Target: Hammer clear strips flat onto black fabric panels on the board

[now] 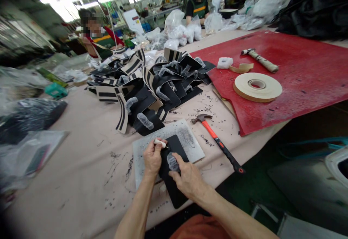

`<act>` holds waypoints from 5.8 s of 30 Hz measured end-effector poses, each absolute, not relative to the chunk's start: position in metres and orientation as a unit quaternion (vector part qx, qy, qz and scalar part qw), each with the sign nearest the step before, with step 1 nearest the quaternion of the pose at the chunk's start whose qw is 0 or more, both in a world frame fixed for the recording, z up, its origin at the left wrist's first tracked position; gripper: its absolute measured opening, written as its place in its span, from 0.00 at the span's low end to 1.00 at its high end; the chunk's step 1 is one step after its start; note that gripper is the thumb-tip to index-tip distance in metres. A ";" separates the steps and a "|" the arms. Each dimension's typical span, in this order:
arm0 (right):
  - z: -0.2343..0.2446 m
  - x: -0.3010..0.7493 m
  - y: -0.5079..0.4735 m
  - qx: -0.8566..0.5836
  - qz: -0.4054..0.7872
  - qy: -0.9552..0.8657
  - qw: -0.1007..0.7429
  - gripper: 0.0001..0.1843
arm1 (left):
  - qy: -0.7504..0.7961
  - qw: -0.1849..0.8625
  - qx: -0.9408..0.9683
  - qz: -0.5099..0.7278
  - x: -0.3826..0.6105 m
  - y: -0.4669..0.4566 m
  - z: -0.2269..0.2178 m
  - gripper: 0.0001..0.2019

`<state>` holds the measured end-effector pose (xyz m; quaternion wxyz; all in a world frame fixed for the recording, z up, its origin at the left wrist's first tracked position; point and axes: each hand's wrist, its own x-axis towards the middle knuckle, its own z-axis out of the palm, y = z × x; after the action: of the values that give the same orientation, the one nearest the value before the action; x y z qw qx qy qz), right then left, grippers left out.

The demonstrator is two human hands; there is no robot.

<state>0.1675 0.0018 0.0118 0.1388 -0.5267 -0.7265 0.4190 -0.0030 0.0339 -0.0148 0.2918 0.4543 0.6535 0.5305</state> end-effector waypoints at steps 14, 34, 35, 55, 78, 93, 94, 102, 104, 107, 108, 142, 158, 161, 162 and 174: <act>0.023 0.192 0.014 -0.459 0.486 -0.725 0.165 0.32 | 0.649 0.179 0.553 0.491 0.004 0.032 -0.021 0.07; 0.037 0.269 0.113 -0.633 0.590 -0.480 0.148 0.06 | 0.587 0.262 0.611 0.463 -0.002 0.039 -0.013 0.07; 0.044 0.265 0.111 -0.625 0.602 -0.471 0.159 0.07 | 0.587 0.269 0.604 0.467 -0.002 0.039 -0.014 0.08; 0.118 0.234 0.072 -0.483 0.261 -0.812 0.197 0.20 | 0.544 0.364 0.618 0.437 -0.017 0.045 -0.003 0.09; 0.065 0.254 0.056 -0.558 0.475 -0.644 0.219 0.25 | 0.547 0.418 0.532 0.493 -0.032 0.057 -0.014 0.14; 0.081 0.253 0.054 -0.538 0.404 -0.711 0.203 0.23 | 0.564 0.340 0.590 0.467 -0.019 0.047 -0.008 0.09; 0.087 0.249 0.055 -0.528 0.366 -0.738 0.206 0.22 | 0.563 0.334 0.594 0.468 -0.018 0.046 -0.009 0.08; 0.098 0.232 0.061 -0.439 0.140 -0.884 0.074 0.17 | 0.561 0.281 0.636 0.450 -0.014 0.042 -0.022 0.09; 0.107 0.232 0.065 -0.436 0.130 -0.887 0.080 0.18 | 0.561 0.283 0.632 0.453 -0.014 0.042 -0.022 0.08; 0.119 0.230 0.065 -0.466 0.133 -0.854 0.191 0.20 | 0.559 0.297 0.621 0.463 -0.013 0.041 -0.022 0.08; 0.119 0.230 0.064 -0.473 0.138 -0.841 0.223 0.20 | 0.558 0.299 0.619 0.465 -0.013 0.041 -0.022 0.08; 0.032 0.246 0.094 -0.444 0.103 -0.882 0.122 0.20 | 0.563 0.313 0.601 0.473 -0.013 0.039 -0.019 0.14; 0.014 0.159 0.050 -0.232 0.121 -0.964 0.042 0.12 | 0.660 0.104 0.330 0.667 0.005 0.055 0.054 0.17; 0.041 0.158 0.058 -0.307 0.065 -0.947 0.062 0.13 | 0.648 0.107 0.304 0.690 -0.014 0.048 0.064 0.18; 0.052 0.158 0.061 -0.349 0.045 -0.933 0.073 0.13 | 0.653 0.099 0.297 0.689 -0.019 0.042 0.063 0.18; 0.033 0.167 0.018 -0.494 0.269 -0.821 0.099 0.32 | 0.654 0.231 0.300 0.655 -0.011 0.020 0.018 0.16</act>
<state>0.1665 0.0183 0.0325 0.0994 -0.4940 -0.8209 0.2687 -0.0111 0.0203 0.0183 0.2307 0.2997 0.6537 0.6554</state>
